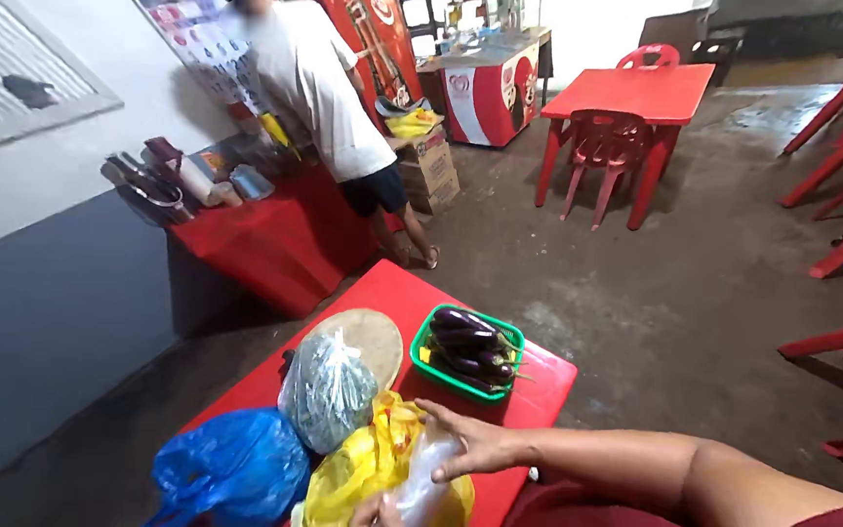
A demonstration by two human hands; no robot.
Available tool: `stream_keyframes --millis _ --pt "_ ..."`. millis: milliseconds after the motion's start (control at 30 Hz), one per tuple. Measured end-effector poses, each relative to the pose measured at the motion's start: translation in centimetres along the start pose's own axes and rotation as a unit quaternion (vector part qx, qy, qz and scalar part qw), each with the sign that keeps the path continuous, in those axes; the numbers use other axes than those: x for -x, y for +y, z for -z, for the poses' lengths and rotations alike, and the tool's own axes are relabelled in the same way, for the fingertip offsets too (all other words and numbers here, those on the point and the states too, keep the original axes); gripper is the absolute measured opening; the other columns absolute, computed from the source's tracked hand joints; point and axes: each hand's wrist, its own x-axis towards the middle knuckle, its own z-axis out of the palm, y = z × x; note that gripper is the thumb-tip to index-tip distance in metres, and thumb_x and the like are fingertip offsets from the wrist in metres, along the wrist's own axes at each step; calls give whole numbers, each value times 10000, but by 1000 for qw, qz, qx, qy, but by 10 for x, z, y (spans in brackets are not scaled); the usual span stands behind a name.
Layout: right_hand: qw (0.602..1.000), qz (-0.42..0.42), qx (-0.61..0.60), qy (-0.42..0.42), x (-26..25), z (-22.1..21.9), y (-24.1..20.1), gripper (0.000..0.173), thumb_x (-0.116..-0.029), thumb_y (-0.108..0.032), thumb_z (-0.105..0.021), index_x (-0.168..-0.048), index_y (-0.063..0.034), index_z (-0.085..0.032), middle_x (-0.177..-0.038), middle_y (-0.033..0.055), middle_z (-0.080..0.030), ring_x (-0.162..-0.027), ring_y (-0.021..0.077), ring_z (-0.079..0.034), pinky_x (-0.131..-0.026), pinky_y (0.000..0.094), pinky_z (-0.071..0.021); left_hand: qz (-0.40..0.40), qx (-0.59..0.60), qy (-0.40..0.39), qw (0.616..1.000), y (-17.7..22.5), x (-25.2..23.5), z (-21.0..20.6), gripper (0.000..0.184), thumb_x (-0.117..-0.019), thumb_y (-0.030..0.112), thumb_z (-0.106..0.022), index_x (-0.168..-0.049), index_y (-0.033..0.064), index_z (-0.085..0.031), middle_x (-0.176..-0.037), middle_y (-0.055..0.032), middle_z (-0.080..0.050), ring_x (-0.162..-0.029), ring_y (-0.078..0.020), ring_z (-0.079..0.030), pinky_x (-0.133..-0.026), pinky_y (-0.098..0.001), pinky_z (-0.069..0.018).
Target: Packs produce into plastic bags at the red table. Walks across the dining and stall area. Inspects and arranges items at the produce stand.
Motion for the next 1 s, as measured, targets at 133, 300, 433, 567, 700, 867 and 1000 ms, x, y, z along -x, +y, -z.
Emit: stream_keyframes --millis 133,300,433,567,700,867,1000 --pt "993 66 25 95 2 -19 12 295 -982 -164 -651 -1149 78 -672 -1025 194 -710 -936 200 -691 -888 384 -560 -45 12 -30 998 -5 9 -1 84 -969 74 -554 -967 60 -637 -996 86 -677 -1012 29 -636 -907 -174 -538" --pt "969 178 100 141 6 -11 23 274 -1003 -191 -628 -1026 77 -682 -954 166 -692 -896 150 -661 -842 289 -535 226 102 -93 964 -4 14 13 715 -913 499 -688 -1344 -43 -508 -1215 -26 -636 -1038 -39 -644 -875 -241 -572" --pt "949 236 149 148 8 -12 31 350 -1016 -261 -618 -965 82 -670 -891 187 -672 -852 202 -658 -800 313 -538 369 231 -31 900 17 15 6 251 -946 238 -656 -1122 61 -630 -1020 -60 -748 -858 -171 -743 -719 -354 -645" --pt "955 230 124 137 8 -14 35 378 -1045 -252 -560 -898 85 -652 -819 169 -645 -789 171 -633 -746 291 -517 373 243 49 894 21 17 -7 162 -974 33 -478 -981 55 -638 -905 -31 -736 -858 -134 -726 -813 -344 -625" --pt "979 169 66 90 9 -14 41 358 -1051 -188 -516 -888 94 -662 -853 157 -637 -828 147 -611 -774 278 -492 318 184 55 928 13 18 -1 189 -897 0 -494 -852 86 -657 -790 10 -708 -746 -82 -697 -712 -277 -614" --pt "976 106 176 66 15 -9 34 319 -985 -141 -585 -1248 32 -641 -1284 199 -638 -1221 291 -603 -1051 446 -486 92 -34 -12 995 -8 22 16 136 -805 -47 -568 -713 24 -638 -768 63 -607 -723 39 -584 -680 -125 -506" --pt "940 168 286 -83 14 -5 19 835 -855 -532 -741 -1476 -24 -512 -1439 216 -567 -1349 409 -517 -1130 601 -377 9 -9 -136 991 -5 20 23 86 -829 0 -617 -754 -6 -659 -809 28 -644 -801 29 -613 -745 -136 -528"
